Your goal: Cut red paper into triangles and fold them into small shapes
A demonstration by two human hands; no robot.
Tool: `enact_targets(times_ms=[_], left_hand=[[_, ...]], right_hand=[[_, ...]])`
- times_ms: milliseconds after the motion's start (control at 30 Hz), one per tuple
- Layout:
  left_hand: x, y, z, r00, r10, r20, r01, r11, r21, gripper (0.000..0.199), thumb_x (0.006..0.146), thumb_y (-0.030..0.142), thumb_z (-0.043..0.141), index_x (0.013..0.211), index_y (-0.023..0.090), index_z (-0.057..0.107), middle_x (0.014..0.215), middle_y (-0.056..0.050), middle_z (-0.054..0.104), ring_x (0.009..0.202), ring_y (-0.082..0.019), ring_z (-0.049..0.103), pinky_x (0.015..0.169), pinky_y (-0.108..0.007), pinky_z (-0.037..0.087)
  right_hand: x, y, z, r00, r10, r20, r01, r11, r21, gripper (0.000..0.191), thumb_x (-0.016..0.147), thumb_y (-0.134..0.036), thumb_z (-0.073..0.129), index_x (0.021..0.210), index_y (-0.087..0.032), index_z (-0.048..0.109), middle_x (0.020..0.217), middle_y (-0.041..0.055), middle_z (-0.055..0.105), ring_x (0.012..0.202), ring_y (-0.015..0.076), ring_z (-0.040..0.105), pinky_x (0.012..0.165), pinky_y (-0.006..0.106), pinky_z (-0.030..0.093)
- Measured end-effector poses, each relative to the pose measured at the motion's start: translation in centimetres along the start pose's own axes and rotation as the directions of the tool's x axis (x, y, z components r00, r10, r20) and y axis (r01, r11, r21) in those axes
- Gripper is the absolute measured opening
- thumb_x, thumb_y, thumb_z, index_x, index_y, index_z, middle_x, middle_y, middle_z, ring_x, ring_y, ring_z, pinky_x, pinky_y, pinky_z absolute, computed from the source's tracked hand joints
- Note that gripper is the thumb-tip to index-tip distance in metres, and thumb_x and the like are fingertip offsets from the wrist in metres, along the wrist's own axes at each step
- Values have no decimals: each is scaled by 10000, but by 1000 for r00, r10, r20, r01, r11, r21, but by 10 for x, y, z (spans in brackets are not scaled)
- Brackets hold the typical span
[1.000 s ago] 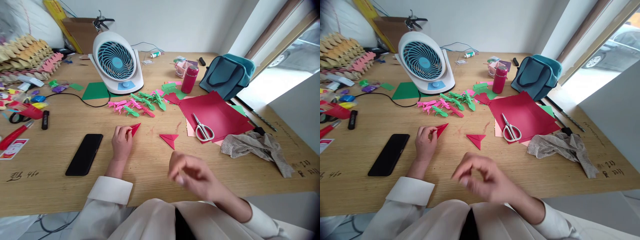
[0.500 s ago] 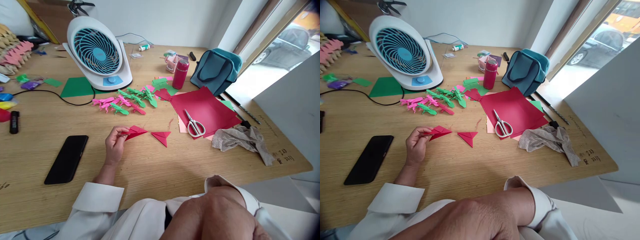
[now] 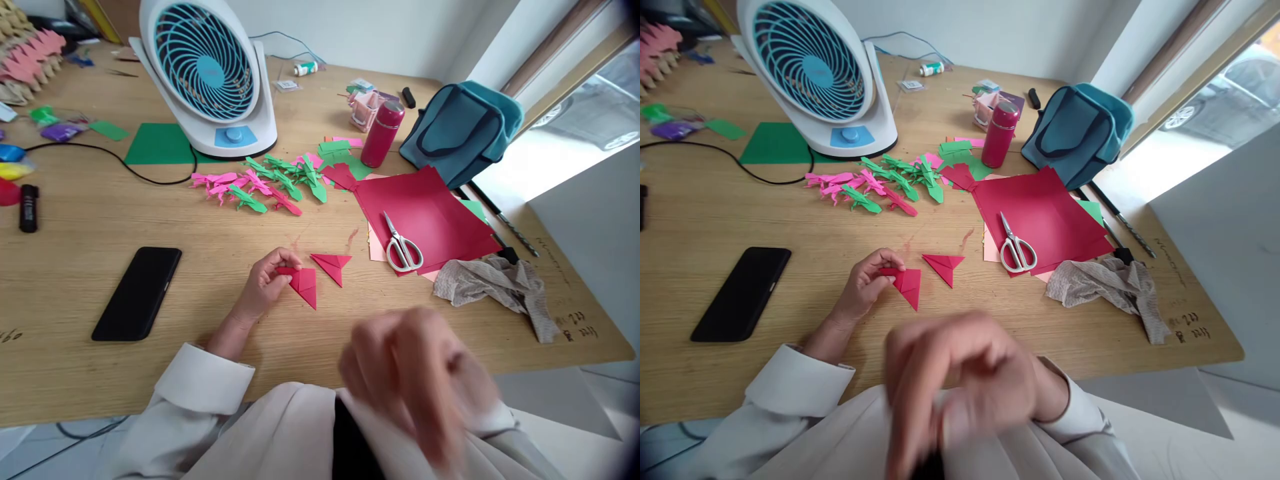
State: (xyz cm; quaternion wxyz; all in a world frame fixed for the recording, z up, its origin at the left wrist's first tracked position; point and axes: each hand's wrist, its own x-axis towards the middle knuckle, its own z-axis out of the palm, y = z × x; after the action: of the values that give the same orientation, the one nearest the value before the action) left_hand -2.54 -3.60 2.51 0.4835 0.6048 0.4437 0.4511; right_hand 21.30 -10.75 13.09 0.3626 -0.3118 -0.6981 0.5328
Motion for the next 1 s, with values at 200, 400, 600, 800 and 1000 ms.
enact_targets(times_ms=[200, 400, 600, 800, 1000], left_hand=[[-2, 11, 5, 971, 141, 194, -180, 962, 203, 200, 693, 78, 457, 817, 189, 568, 829, -20, 580, 792, -159, 556, 728, -277, 453], [-6, 6, 12, 944, 141, 298, -234, 924, 303, 257, 708, 9, 430, 859, 192, 528, 831, 11, 597, 735, -121, 551, 686, -236, 444], [-13, -2, 18, 942, 160, 294, -278, 862, 423, 276, 740, -35, 428, 865, 203, 494, 843, 17, 582, 789, -124, 562, 747, -244, 452], [-19, -6, 20, 941, 166, 296, -294, 834, 467, 280, 756, -49, 427, 849, 213, 456, 851, 16, 556, 789, -127, 551, 743, -251, 458], [-20, -6, 22, 937, 174, 303, -308, 820, 482, 273, 784, -43, 409, 850, 220, 442, 838, 12, 544, 792, -139, 552, 743, -268, 460]], right_hand=[[35, 76, -2, 999, 8, -47, -21, 959, -283, 190, 964, -273, 522, 1078, -216, 664, 967, 77, 618, 880, 195, 592, 823, 361, 485], [33, 105, -6, 999, 1, 48, 18, 920, -391, 213, 936, -154, 518, 1110, -218, 621, 1046, 84, 570, 958, 202, 576, 841, 358, 490], [36, 105, 1, 988, 74, 132, -11, 906, -423, 258, 873, -116, 587, 1111, -206, 546, 996, 55, 583, 891, 185, 562, 802, 321, 472], [39, 105, 3, 973, 91, 214, 32, 859, -510, 240, 827, -120, 658, 1035, -187, 561, 887, 26, 561, 820, 171, 519, 758, 294, 430], [41, 107, 3, 961, 128, 246, 30, 835, -550, 209, 795, -120, 701, 944, -181, 567, 906, 32, 579, 840, 166, 520, 759, 282, 416]])
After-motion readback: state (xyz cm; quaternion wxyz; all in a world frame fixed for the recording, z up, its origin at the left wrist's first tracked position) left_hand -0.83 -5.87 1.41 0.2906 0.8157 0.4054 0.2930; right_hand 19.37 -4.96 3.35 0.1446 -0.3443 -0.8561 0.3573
